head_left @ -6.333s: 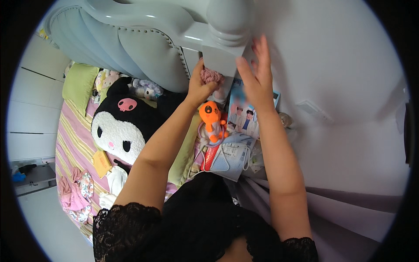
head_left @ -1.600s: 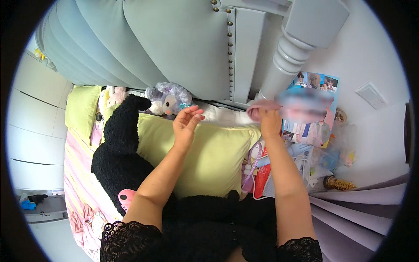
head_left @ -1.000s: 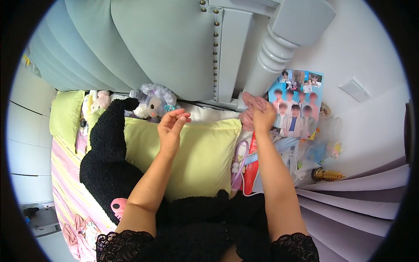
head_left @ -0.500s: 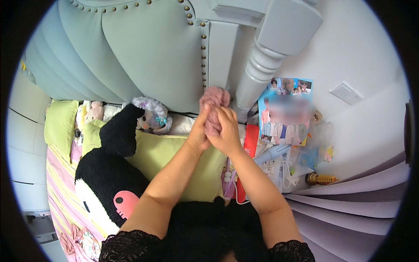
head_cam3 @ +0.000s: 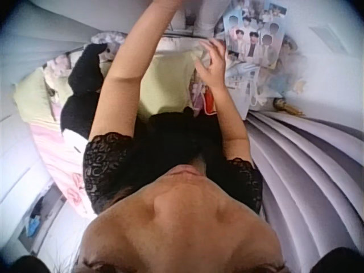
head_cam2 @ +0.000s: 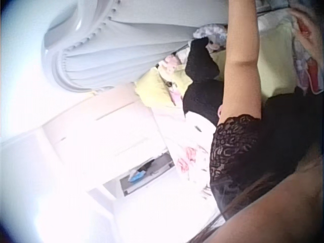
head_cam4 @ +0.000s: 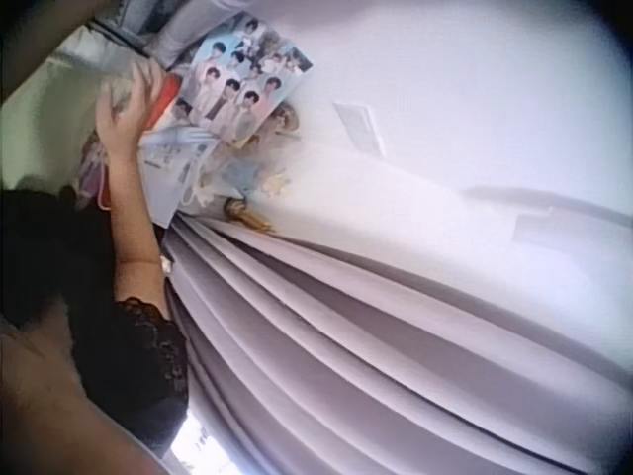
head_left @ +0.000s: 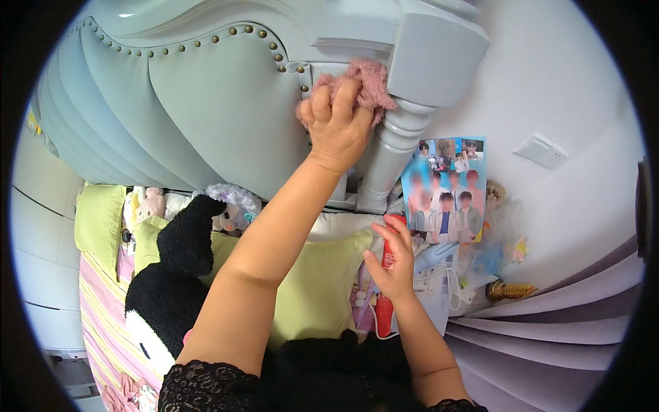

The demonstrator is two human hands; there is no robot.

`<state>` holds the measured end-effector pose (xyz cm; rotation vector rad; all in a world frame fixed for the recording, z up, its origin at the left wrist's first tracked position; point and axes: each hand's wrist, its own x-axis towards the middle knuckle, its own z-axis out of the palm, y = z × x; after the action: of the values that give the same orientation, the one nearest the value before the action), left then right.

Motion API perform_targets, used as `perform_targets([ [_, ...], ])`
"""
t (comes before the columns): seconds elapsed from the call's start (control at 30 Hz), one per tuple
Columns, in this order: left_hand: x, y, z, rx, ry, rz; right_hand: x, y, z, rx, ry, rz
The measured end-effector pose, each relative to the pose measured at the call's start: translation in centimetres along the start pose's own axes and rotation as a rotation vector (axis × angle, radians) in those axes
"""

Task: The person wipes a gray wall panel and the headboard of a bed using a pink cloth. They move a stuffed toy and a poster to reach the wall, then wipe the headboard and bedpost. Finally, they handle several items on the bed, including papers and a plastic bag.

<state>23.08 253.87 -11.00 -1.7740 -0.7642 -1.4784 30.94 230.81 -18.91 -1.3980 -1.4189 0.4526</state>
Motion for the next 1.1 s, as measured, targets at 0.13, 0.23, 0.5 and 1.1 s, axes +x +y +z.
perform_targets([
  [0.13, -6.5, 2.3, -1.0, 0.035, -0.284, 0.102, -1.7, -0.2, -1.0, 0.030, 0.019, 0.050],
  [0.23, -12.7, 3.6, -2.6, -0.038, -0.717, 0.141, -2.4, -0.5, -2.4, 0.032, 0.041, 0.072],
  [0.5, -4.7, 3.7, -4.9, -0.785, -0.788, -1.066, -5.7, 0.4, -7.8, 0.095, 0.157, 0.212],
  [1.1, 3.7, 0.1, -3.4, -0.428, 0.089, -0.424, 5.3, -3.3, -6.2, -0.001, 0.317, -0.168],
])
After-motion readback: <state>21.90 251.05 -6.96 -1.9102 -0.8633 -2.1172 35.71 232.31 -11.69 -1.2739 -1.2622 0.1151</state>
